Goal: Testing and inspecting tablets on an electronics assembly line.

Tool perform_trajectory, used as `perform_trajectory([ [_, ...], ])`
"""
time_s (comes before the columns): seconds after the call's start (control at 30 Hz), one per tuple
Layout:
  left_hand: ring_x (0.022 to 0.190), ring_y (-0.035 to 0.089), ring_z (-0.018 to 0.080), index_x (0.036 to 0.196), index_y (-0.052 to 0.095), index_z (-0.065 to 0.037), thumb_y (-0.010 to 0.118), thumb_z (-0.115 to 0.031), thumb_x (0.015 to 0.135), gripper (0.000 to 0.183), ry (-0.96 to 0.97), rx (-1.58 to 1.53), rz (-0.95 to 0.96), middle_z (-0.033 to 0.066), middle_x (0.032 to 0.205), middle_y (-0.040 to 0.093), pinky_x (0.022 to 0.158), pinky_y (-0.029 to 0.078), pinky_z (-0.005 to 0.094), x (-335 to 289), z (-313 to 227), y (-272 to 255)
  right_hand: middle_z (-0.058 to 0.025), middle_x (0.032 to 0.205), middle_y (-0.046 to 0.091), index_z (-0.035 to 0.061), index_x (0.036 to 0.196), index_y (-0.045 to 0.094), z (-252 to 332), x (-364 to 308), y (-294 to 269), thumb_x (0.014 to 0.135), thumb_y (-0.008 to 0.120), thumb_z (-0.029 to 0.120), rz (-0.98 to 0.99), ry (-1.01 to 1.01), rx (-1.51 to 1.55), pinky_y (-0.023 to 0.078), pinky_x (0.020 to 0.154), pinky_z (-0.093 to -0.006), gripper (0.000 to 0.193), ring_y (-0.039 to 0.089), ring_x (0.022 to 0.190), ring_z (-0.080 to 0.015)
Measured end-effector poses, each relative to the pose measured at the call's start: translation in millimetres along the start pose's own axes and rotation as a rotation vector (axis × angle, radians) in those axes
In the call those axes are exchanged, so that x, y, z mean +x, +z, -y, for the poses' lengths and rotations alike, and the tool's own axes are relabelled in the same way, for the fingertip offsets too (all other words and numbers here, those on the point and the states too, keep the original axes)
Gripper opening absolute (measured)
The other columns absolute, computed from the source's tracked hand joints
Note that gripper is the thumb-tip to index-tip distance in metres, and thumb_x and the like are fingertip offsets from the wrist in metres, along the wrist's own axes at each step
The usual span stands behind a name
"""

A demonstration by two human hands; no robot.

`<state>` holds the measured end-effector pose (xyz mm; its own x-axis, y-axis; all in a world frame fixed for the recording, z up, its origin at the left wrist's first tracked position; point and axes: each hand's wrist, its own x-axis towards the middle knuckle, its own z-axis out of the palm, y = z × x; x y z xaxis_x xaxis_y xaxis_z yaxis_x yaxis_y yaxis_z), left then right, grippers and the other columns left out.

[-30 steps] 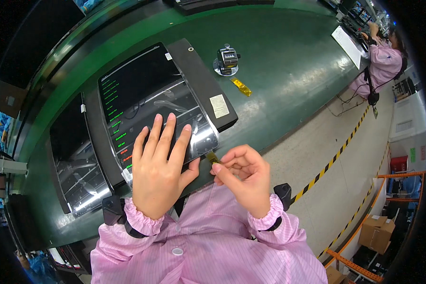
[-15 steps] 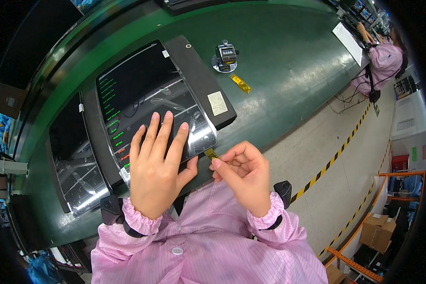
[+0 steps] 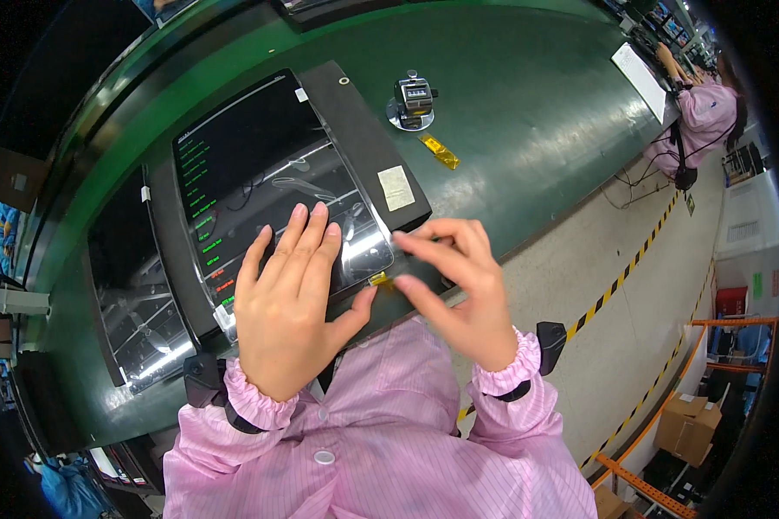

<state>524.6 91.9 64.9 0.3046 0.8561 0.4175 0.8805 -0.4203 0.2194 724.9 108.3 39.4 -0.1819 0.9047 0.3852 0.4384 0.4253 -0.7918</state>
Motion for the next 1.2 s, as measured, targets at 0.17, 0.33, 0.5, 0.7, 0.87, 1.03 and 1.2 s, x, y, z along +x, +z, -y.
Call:
perform_trajectory([
  [0.17,0.129,0.054,0.0316,0.119,0.061,0.002,0.076,-0.019,0.074,0.052,-0.051,-0.040,-0.041,0.0183,0.132,0.060,0.108,0.037,0.0496,-0.1,-5.2,5.1,-0.0054,0.100,0.064,0.0056,0.112,0.073,-7.8,1.7,9.0,0.073,0.078,0.003,0.016,-0.090,-0.025,0.044,0.069,-0.0278,0.040,0.051,0.085,-0.0191],
  [0.33,0.128,0.055,0.0335,0.118,0.062,0.002,0.074,-0.016,0.074,0.049,-0.041,-0.034,-0.011,0.0191,0.131,0.061,0.109,0.036,0.0503,1.8,-4.9,0.3,-0.0040,0.097,0.065,0.0059,0.105,0.076,-10.1,0.5,13.5,0.070,0.082,0.004,-0.031,-0.052,0.008,0.043,0.067,-0.0282,0.036,0.050,0.083,-0.0179],
  [0.5,0.128,0.055,0.0336,0.120,0.062,0.002,0.072,-0.013,0.074,0.049,-0.043,-0.044,-0.014,0.0194,0.131,0.062,0.109,0.036,0.0494,1.0,-5.7,2.2,-0.0032,0.094,0.066,0.0062,0.102,0.077,-8.0,0.6,13.2,0.069,0.082,0.003,-0.030,-0.013,-0.002,0.043,0.066,-0.0279,0.034,0.051,0.080,-0.0168],
  [0.7,0.127,0.055,0.0335,0.119,0.063,0.006,0.070,-0.018,0.076,0.050,-0.043,-0.041,0.001,0.0208,0.134,0.058,0.106,0.040,0.0514,1.3,-3.9,2.3,-0.0046,0.089,0.069,0.0051,0.102,0.077,-4.7,2.8,14.7,0.069,0.082,0.001,-0.036,0.041,0.063,0.045,0.066,-0.0271,0.033,0.054,0.079,-0.0160],
  [0.87,0.127,0.056,0.0361,0.118,0.062,0.004,0.070,-0.012,0.074,0.047,-0.024,-0.081,-0.032,0.0229,0.129,0.062,0.107,0.039,0.0472,3.4,-4.5,4.1,-0.0053,0.087,0.071,0.0038,0.101,0.077,-5.5,3.7,12.1,0.069,0.082,0.000,-0.019,0.040,0.051,0.045,0.067,-0.0274,0.032,0.055,0.077,-0.0162],
  [1.03,0.125,0.056,0.0375,0.117,0.061,0.006,0.069,-0.012,0.074,0.048,-0.017,-0.079,-0.055,0.0245,0.128,0.061,0.106,0.041,0.0455,2.5,-5.4,6.7,-0.0058,0.089,0.071,0.0030,0.102,0.077,-3.9,3.9,11.8,0.068,0.082,0.001,-0.011,0.064,0.044,0.045,0.068,-0.0278,0.034,0.055,0.078,-0.0168],
  [1.2,0.134,0.044,0.0380,0.121,0.056,0.007,0.070,-0.021,0.070,0.059,-0.094,-0.048,0.060,0.0214,0.137,0.051,0.111,0.029,0.0556,13.2,-8.5,-4.6,-0.0064,0.095,0.069,0.0038,0.111,0.074,-4.5,0.0,6.4,0.072,0.079,0.002,0.046,-0.004,0.041,0.045,0.070,-0.0272,0.040,0.056,0.082,-0.0167],
])
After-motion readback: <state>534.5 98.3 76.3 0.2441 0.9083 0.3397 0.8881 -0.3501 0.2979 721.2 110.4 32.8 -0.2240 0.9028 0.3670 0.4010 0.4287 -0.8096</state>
